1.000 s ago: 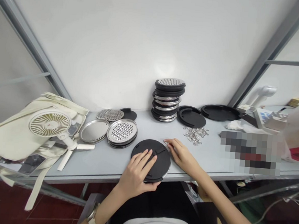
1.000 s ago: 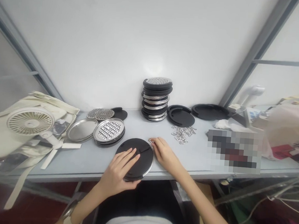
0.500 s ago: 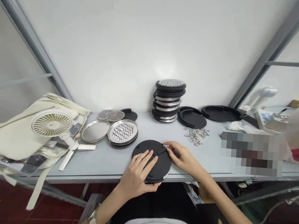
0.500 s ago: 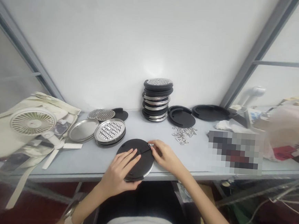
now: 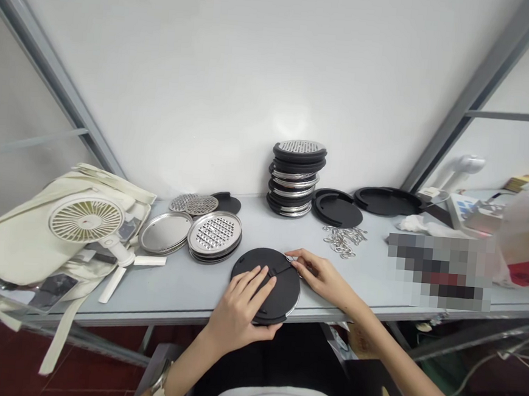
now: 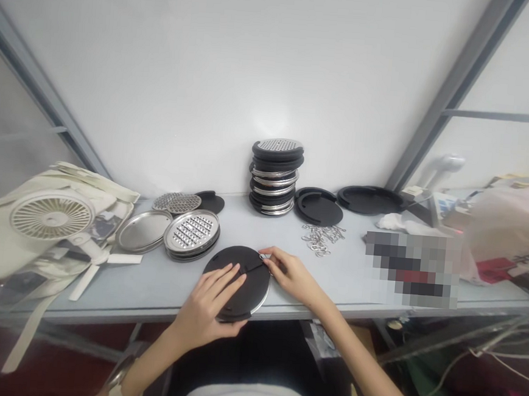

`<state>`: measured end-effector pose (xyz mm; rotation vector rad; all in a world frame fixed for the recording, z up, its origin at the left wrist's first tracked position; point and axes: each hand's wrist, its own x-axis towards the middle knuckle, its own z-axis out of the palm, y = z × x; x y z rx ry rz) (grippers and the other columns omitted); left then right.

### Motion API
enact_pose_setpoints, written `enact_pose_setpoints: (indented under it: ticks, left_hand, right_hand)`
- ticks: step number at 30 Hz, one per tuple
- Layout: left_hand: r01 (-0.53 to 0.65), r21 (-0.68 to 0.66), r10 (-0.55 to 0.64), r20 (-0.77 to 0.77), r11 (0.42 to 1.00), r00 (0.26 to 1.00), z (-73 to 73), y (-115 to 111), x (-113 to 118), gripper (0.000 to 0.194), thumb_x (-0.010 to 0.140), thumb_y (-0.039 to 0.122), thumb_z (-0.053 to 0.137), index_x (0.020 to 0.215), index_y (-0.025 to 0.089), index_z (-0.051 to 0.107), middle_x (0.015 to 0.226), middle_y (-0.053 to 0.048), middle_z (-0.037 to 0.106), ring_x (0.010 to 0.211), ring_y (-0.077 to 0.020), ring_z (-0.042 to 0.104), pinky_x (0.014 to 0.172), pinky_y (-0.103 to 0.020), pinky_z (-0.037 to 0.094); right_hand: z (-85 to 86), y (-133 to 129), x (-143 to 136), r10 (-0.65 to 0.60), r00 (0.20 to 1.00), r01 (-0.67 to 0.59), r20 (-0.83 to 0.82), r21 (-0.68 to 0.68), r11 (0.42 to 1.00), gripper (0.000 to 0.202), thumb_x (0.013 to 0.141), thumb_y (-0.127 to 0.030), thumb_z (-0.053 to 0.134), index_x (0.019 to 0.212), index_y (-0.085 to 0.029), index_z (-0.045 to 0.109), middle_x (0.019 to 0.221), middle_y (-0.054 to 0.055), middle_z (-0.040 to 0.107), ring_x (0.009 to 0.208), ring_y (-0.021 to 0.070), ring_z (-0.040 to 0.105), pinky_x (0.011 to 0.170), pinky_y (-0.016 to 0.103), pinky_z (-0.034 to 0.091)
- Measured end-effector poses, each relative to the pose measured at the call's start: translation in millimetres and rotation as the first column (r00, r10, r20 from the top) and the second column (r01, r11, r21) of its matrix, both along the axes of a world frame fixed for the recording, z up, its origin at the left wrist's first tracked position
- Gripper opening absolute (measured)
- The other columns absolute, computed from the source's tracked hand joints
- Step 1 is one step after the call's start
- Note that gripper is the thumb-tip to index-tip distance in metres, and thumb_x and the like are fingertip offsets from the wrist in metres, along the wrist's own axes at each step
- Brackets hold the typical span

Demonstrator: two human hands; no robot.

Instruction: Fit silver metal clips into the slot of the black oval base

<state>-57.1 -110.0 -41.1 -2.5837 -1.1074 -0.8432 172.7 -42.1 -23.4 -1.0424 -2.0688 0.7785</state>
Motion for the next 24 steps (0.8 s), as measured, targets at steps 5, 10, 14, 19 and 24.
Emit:
enact_pose_setpoints:
  ticks: [5, 10, 14, 19, 24]
  left_hand:
    - [0.001, 0.001, -0.001, 0.007, 1.000, 1.000, 0.6, -0.7, 0.3, 0.064, 0.078, 0.038, 0.060, 0.135, 0.013, 0.045, 0.139, -0.015, 0.047, 0.130, -0.0296, 0.041, 0.102, -0.044, 0.040]
    - [0.003, -0.007, -0.003, 0.002, 1.000, 1.000, 0.8, -1.2, -0.4, 0.064, 0.079, 0.039, 0.060, 0.136, 0.013, 0.045, 0.140, -0.014, 0.045, 0.130, -0.0297, 0.040, 0.103, -0.044, 0.039]
    - [0.002, -0.010, -0.002, -0.002, 1.000, 1.000, 0.4, -1.4, -0.6, 0.064, 0.079, 0.040, 0.060, 0.136, 0.013, 0.045, 0.140, -0.014, 0.046, 0.130, -0.0294, 0.041, 0.103, -0.043, 0.039]
    - [-0.006, -0.018, 0.006, -0.004, 1.000, 1.000, -0.6, -1.1, -0.4, 0.065, 0.080, 0.040, 0.059, 0.136, 0.013, 0.044, 0.141, -0.014, 0.045, 0.131, -0.0291, 0.039, 0.104, -0.043, 0.038]
    - [-0.007, -0.004, 0.007, -0.002, 1.000, 1.000, 0.6, -0.8, -0.3, 0.065, 0.079, 0.040, 0.060, 0.136, 0.014, 0.044, 0.139, -0.015, 0.046, 0.130, -0.0299, 0.042, 0.102, -0.044, 0.040]
  right_hand:
    - [-1.3, 2.0, 2.5, 0.027, 0.999, -0.028, -0.021, -0.033, 0.999, 0.034, 0.095, -0.041, 0.042, 0.114, -0.018, 0.057, 0.069, -0.002, 0.052, 0.062, 0.0124, 0.048, 0.059, 0.023, 0.041]
    - [-1.0, 1.1, 2.1, 0.052, 0.997, -0.055, -0.056, -0.057, 0.997, 0.032, 0.094, -0.042, 0.043, 0.111, -0.018, 0.056, 0.065, -0.004, 0.045, 0.058, 0.0114, 0.043, 0.055, 0.022, 0.038]
    - [-2.4, 1.4, 2.6, 0.057, 0.996, -0.062, -0.065, -0.074, 0.995, 0.029, 0.095, -0.041, 0.043, 0.108, -0.018, 0.055, 0.061, -0.006, 0.038, 0.055, 0.0106, 0.038, 0.053, 0.021, 0.034]
    - [-2.9, 1.7, 2.4, 0.025, 0.999, -0.027, -0.046, -0.057, 0.998, 0.032, 0.094, -0.043, 0.043, 0.111, -0.018, 0.056, 0.061, -0.006, 0.042, 0.056, 0.0114, 0.041, 0.054, 0.022, 0.035]
    - [0.2, 0.9, 0.7, 0.003, 1.000, -0.004, -0.029, -0.030, 1.000, 0.037, 0.095, -0.044, 0.042, 0.117, -0.019, 0.060, 0.068, -0.001, 0.054, 0.063, 0.0143, 0.049, 0.061, 0.024, 0.042]
